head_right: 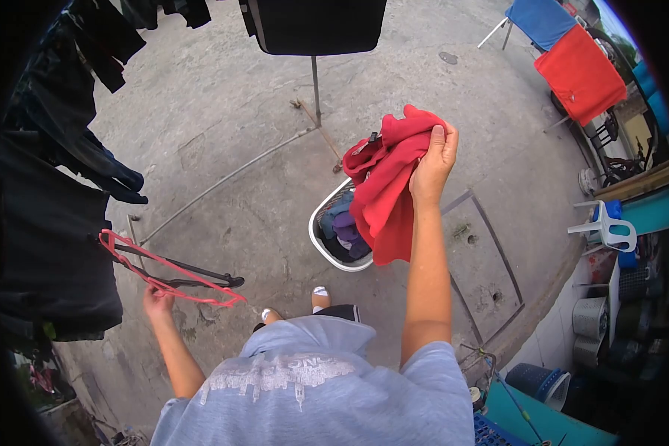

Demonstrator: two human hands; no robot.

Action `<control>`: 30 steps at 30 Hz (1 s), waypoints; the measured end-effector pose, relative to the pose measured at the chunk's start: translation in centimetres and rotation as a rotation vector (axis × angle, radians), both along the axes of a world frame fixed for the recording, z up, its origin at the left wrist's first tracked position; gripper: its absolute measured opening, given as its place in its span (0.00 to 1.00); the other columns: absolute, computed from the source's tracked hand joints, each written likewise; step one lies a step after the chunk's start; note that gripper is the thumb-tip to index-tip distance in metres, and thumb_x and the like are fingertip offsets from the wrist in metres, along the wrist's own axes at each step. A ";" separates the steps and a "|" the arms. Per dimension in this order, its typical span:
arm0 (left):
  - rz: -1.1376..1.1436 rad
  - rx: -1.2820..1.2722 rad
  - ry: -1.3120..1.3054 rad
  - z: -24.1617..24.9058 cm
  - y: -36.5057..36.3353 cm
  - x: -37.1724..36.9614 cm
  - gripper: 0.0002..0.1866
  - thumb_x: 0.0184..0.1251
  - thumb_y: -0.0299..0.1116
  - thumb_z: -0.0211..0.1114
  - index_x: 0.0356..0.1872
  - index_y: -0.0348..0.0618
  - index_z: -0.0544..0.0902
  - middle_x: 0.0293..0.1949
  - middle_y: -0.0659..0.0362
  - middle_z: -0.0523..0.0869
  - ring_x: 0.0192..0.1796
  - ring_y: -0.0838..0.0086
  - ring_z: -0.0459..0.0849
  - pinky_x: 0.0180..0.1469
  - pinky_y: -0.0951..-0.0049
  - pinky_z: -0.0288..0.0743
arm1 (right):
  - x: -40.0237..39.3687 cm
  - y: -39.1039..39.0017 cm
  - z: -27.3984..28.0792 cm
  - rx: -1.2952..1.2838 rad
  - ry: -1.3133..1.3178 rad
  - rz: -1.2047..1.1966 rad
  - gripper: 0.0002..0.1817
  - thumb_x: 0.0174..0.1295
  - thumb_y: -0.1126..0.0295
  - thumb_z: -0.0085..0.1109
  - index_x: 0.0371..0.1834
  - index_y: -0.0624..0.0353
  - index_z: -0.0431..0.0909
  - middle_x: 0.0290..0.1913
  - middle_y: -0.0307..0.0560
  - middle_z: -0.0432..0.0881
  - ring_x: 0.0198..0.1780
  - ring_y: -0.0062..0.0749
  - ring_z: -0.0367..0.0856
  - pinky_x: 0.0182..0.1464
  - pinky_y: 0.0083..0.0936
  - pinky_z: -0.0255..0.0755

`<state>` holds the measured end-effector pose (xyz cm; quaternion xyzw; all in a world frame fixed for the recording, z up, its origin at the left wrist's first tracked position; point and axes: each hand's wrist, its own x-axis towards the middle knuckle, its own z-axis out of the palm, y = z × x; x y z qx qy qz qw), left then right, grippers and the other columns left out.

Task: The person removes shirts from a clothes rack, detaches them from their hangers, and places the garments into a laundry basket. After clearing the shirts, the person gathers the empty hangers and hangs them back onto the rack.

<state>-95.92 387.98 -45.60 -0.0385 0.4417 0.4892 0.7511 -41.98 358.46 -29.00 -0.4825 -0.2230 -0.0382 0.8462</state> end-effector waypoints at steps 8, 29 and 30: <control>-0.027 -0.031 0.059 0.3 -1.0 2.8 0.04 0.55 0.24 0.51 0.29 0.42 0.76 0.31 0.60 0.83 0.38 0.71 0.80 0.48 0.66 0.73 | 2.3 -0.4 2.3 0.039 -0.098 -0.176 0.10 0.69 0.68 0.39 0.44 0.64 0.66 0.47 0.54 0.77 0.47 0.32 0.75 0.53 0.27 0.68; -0.102 0.380 0.330 4.9 -5.8 11.7 0.04 0.65 0.28 0.52 0.37 0.40 0.71 0.23 0.64 0.69 0.31 0.75 0.75 0.41 0.65 0.78 | -6.1 -1.5 -20.3 -1.169 0.150 0.091 0.20 0.61 0.69 0.51 0.56 0.65 0.66 0.54 0.60 0.72 0.56 0.49 0.71 0.58 0.35 0.62; -0.110 0.469 0.394 4.8 -6.1 12.3 0.05 0.65 0.29 0.53 0.37 0.40 0.71 0.24 0.64 0.69 0.32 0.76 0.75 0.39 0.66 0.78 | -6.8 -0.3 -18.3 -1.014 0.125 0.084 0.20 0.61 0.69 0.50 0.55 0.65 0.67 0.54 0.59 0.72 0.56 0.49 0.70 0.59 0.35 0.62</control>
